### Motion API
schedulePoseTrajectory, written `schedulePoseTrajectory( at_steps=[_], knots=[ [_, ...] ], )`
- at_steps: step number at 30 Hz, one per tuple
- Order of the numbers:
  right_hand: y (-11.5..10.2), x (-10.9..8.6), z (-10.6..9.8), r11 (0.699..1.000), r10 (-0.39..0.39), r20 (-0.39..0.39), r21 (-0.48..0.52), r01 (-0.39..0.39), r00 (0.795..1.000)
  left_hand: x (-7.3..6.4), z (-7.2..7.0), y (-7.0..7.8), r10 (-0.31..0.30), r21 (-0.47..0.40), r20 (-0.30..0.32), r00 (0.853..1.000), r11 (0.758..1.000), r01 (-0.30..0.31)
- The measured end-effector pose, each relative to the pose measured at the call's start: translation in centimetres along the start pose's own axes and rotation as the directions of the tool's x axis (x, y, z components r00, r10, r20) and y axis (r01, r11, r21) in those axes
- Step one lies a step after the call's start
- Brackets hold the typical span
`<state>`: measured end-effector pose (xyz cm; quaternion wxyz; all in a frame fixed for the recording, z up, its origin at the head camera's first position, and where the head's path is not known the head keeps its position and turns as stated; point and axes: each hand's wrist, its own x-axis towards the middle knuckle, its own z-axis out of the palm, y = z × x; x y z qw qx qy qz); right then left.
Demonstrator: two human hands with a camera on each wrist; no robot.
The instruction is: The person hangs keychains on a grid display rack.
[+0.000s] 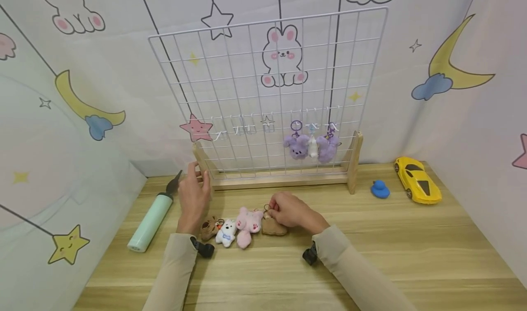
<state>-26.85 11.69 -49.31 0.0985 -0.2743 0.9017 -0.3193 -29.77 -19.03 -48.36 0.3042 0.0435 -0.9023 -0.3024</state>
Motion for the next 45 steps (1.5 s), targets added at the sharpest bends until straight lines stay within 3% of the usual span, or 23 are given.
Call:
schedulePoseTrajectory(
  at_steps=[12,19,25,33,40,45],
  knots=[
    [0.5,-1.4,-1.4,0.991,-0.019,-0.116,0.13,0.035,0.993,0.1,0.0,0.1,0.001,-0.006,0.002,1.0,1.0,-0.001],
    [-0.6,-2.0,-3.3,0.974,-0.057,-0.283,0.195,0.116,0.957,0.0,0.0,0.0,0.004,-0.002,-0.003,1.0,1.0,-0.004],
    [-2.1,-2.2,-5.1,0.973,-0.034,-0.428,0.193,0.128,0.903,0.0,0.0,0.0,0.0,-0.005,0.006,1.0,1.0,0.0],
    [-3.7,-1.3,-6.8,0.945,-0.087,-0.615,0.197,0.259,0.784,0.1,-0.1,-0.1,-0.003,-0.006,0.004,1.0,1.0,0.003],
    [-5.5,-0.2,-8.1,0.931,-0.055,-0.715,0.216,0.295,0.697,0.1,-0.1,-0.2,0.005,-0.007,-0.008,1.0,1.0,-0.005],
    [-6.5,0.4,-9.3,0.915,-0.042,-0.752,0.236,0.328,0.658,0.0,-0.1,0.0,0.005,-0.009,-0.003,1.0,1.0,-0.005]
  ],
)
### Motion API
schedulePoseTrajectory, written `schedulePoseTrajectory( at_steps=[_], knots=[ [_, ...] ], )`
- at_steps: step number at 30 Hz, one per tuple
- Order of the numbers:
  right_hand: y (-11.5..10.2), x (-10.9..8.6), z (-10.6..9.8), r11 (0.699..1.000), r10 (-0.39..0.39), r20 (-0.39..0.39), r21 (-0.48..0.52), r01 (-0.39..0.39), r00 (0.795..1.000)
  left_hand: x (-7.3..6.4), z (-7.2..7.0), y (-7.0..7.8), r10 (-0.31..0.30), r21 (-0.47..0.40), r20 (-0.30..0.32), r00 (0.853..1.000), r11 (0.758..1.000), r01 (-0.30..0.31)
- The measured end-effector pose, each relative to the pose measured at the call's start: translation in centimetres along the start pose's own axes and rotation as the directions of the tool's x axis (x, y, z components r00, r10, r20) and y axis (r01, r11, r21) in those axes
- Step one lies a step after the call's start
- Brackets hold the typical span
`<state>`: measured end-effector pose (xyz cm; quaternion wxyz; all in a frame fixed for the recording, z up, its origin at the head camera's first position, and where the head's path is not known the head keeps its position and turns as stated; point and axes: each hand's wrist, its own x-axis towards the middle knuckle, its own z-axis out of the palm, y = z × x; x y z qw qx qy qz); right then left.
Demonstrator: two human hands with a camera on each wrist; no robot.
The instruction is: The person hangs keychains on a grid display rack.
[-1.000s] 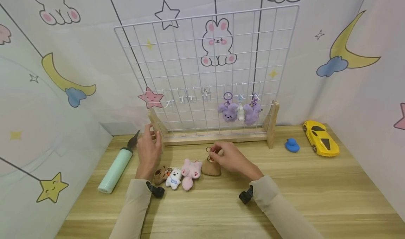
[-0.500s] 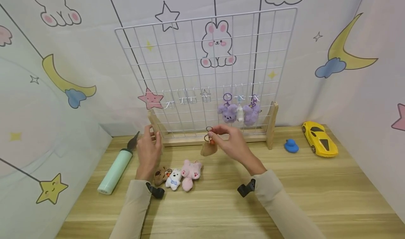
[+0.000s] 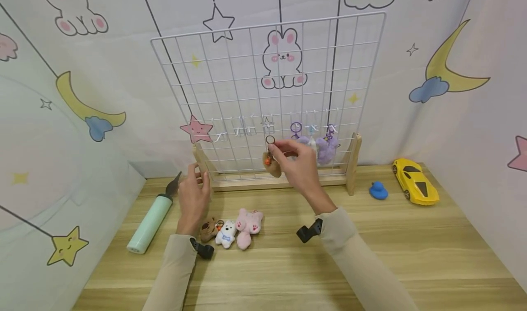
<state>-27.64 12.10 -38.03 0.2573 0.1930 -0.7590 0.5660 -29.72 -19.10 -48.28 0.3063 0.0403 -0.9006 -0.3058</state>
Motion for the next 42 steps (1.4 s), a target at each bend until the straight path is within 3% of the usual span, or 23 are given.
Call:
schedulePoseTrajectory(
  at_steps=[12,27,34,42],
  knots=[
    [-0.7,1.7,0.0,0.999,0.036,-0.039,0.036,-0.035,0.999,0.0,0.1,0.0,-0.01,-0.001,0.004,1.0,1.0,0.01],
    [-0.2,2.0,0.5,0.997,0.07,-0.036,0.037,-0.068,0.997,-0.1,0.0,0.0,-0.024,-0.01,0.021,0.999,1.0,0.024],
    [0.6,1.5,0.5,0.995,0.096,0.01,0.04,-0.096,0.995,-0.2,0.0,0.0,-0.024,-0.01,0.017,1.0,1.0,0.024],
    [1.9,-1.0,0.2,0.986,0.161,0.038,0.029,-0.162,0.986,-0.1,0.0,-0.1,-0.014,-0.009,0.007,1.0,1.0,0.014]
  ],
)
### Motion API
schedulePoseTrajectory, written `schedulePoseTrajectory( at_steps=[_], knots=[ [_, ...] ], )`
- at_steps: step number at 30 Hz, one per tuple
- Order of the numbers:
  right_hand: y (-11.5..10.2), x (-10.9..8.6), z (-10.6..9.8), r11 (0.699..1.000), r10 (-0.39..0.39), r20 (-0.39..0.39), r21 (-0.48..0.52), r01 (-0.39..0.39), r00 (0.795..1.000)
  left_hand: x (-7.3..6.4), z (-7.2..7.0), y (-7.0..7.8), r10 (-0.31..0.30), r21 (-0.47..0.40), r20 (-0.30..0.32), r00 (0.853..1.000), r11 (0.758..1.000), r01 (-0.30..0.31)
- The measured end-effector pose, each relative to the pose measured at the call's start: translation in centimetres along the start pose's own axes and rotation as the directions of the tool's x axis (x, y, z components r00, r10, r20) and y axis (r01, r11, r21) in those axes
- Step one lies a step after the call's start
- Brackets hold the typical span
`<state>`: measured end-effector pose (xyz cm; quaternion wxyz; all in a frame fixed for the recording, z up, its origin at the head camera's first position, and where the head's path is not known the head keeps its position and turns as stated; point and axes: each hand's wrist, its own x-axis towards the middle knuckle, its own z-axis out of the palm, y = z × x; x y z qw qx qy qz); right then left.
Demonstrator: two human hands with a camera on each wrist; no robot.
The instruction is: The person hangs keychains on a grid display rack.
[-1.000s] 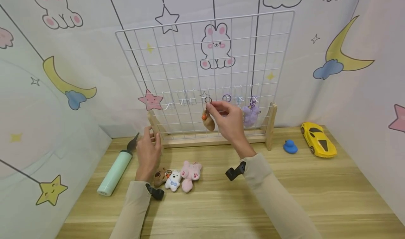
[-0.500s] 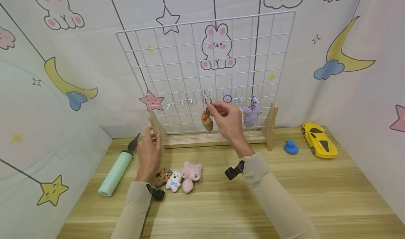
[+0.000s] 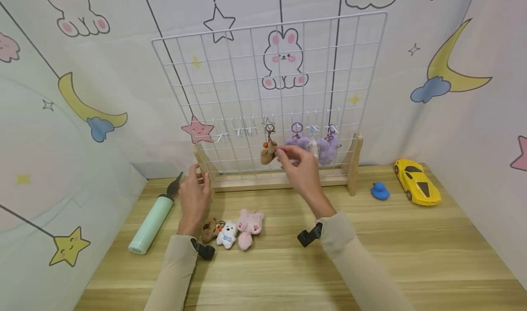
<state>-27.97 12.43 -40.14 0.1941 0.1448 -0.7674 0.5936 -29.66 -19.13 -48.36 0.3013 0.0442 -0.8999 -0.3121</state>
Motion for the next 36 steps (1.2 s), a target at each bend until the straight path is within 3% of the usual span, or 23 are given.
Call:
schedulePoseTrajectory(
  at_steps=[9,15,17,20,25,29,32,36],
  knots=[
    [2.1,-3.4,1.1,0.998,-0.002,0.076,-0.067,0.007,0.997,0.1,0.0,0.0,0.001,0.004,0.002,1.0,1.0,-0.001],
    [4.5,-4.9,2.6,0.982,0.009,0.249,-0.185,0.039,0.968,0.1,0.1,0.0,0.002,0.011,-0.004,1.0,1.0,-0.002],
    [5.0,-5.2,3.1,0.975,0.029,0.325,-0.218,0.046,0.945,0.1,0.0,0.0,0.004,0.012,-0.004,1.0,1.0,-0.004],
    [5.6,-5.7,3.6,0.964,0.051,0.443,-0.256,0.072,0.895,0.1,0.1,0.1,0.004,0.015,-0.003,1.0,1.0,-0.004],
    [6.4,-6.2,4.1,0.927,0.018,0.626,-0.302,0.221,0.78,0.1,0.0,0.1,-0.001,0.012,-0.005,1.0,1.0,0.001],
    [7.0,-6.6,4.2,0.878,-0.008,0.716,-0.329,0.348,0.698,0.0,0.1,0.1,-0.007,0.011,-0.001,1.0,1.0,0.007],
    [7.2,-6.8,4.1,0.859,-0.009,0.742,-0.338,0.385,0.67,0.0,0.1,0.1,-0.011,0.014,0.003,1.0,1.0,0.011],
    [7.2,-6.8,3.9,0.852,-0.002,0.725,-0.359,0.381,0.688,0.0,0.1,0.0,-0.011,0.018,0.004,1.0,1.0,0.011]
  ],
)
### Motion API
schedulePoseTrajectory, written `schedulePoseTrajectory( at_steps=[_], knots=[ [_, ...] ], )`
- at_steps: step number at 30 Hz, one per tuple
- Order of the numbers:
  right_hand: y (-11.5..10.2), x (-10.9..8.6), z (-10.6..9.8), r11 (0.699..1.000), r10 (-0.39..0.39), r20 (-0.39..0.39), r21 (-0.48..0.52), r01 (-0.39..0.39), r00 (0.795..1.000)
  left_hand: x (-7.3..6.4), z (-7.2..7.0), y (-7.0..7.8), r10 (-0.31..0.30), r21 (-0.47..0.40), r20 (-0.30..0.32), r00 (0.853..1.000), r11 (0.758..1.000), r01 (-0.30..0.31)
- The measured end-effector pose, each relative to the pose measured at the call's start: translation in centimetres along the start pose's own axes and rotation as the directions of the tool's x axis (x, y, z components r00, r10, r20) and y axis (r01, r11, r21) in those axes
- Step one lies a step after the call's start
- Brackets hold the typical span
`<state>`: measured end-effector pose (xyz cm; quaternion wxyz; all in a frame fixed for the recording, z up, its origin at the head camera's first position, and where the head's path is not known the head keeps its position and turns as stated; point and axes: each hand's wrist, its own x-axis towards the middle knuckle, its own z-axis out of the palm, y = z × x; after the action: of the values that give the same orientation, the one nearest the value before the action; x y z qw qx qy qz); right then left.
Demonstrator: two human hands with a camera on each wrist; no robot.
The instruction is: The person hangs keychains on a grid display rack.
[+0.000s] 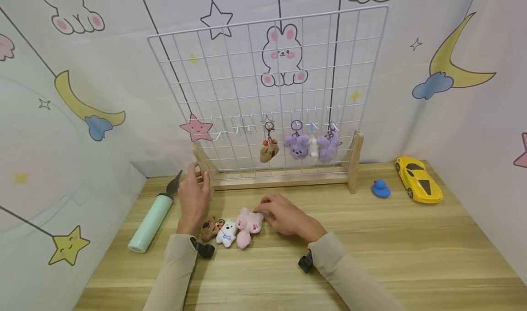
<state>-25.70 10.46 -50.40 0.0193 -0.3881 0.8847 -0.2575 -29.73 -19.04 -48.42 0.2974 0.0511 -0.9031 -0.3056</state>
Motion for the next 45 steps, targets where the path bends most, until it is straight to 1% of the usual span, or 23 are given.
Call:
schedulePoseTrajectory(
  at_steps=[3,7,11,13,17,21,24,28,32,36,39,45],
  knots=[
    [0.2,-0.2,-0.2,0.999,0.049,-0.011,0.022,-0.048,0.999,0.0,0.1,0.0,0.001,-0.002,0.0,1.0,1.0,-0.001],
    [0.6,-0.6,-0.4,0.993,0.098,0.0,0.06,-0.098,0.995,0.0,0.2,-0.1,0.006,-0.002,-0.007,1.0,1.0,-0.006],
    [1.0,-1.1,-0.7,0.992,0.097,-0.002,0.08,-0.097,0.995,0.0,0.3,-0.1,0.01,0.005,-0.017,1.0,1.0,-0.01],
    [1.2,-1.2,-0.8,0.988,0.099,-0.006,0.117,-0.098,0.995,0.0,0.3,-0.1,0.007,0.007,-0.016,1.0,1.0,-0.007],
    [1.3,-1.4,-1.8,0.967,0.14,-0.037,0.221,-0.129,0.989,0.0,0.2,-0.1,0.006,0.004,-0.015,1.0,1.0,-0.006],
    [0.9,-1.4,-3.4,0.941,0.203,-0.106,0.297,-0.163,0.974,0.1,0.2,0.0,0.013,-0.001,-0.017,1.0,1.0,-0.013],
    [0.5,-1.5,-4.6,0.931,0.214,-0.164,0.331,-0.151,0.963,0.1,0.2,0.0,0.015,-0.004,-0.017,1.0,1.0,-0.015],
    [0.3,-1.6,-5.7,0.929,0.201,-0.233,0.355,-0.109,0.951,0.1,0.2,-0.1,0.008,0.001,-0.015,1.0,1.0,-0.008],
    [-0.4,-1.7,-6.9,0.908,0.235,-0.286,0.405,-0.104,0.929,0.1,0.2,-0.1,0.003,0.004,-0.016,1.0,1.0,-0.003],
    [-1.0,-1.7,-7.9,0.9,0.235,-0.346,0.43,-0.069,0.908,0.0,0.2,-0.2,0.008,0.001,-0.018,1.0,1.0,-0.008],
    [-1.4,-1.7,-8.5,0.899,0.231,-0.377,0.434,-0.049,0.897,0.0,0.2,-0.2,0.01,0.0,-0.016,1.0,1.0,-0.01],
    [-2.0,-1.5,-9.1,0.878,0.253,-0.405,0.478,-0.033,0.879,-0.1,0.1,0.0,0.008,0.003,-0.012,1.0,1.0,-0.008]
  ],
)
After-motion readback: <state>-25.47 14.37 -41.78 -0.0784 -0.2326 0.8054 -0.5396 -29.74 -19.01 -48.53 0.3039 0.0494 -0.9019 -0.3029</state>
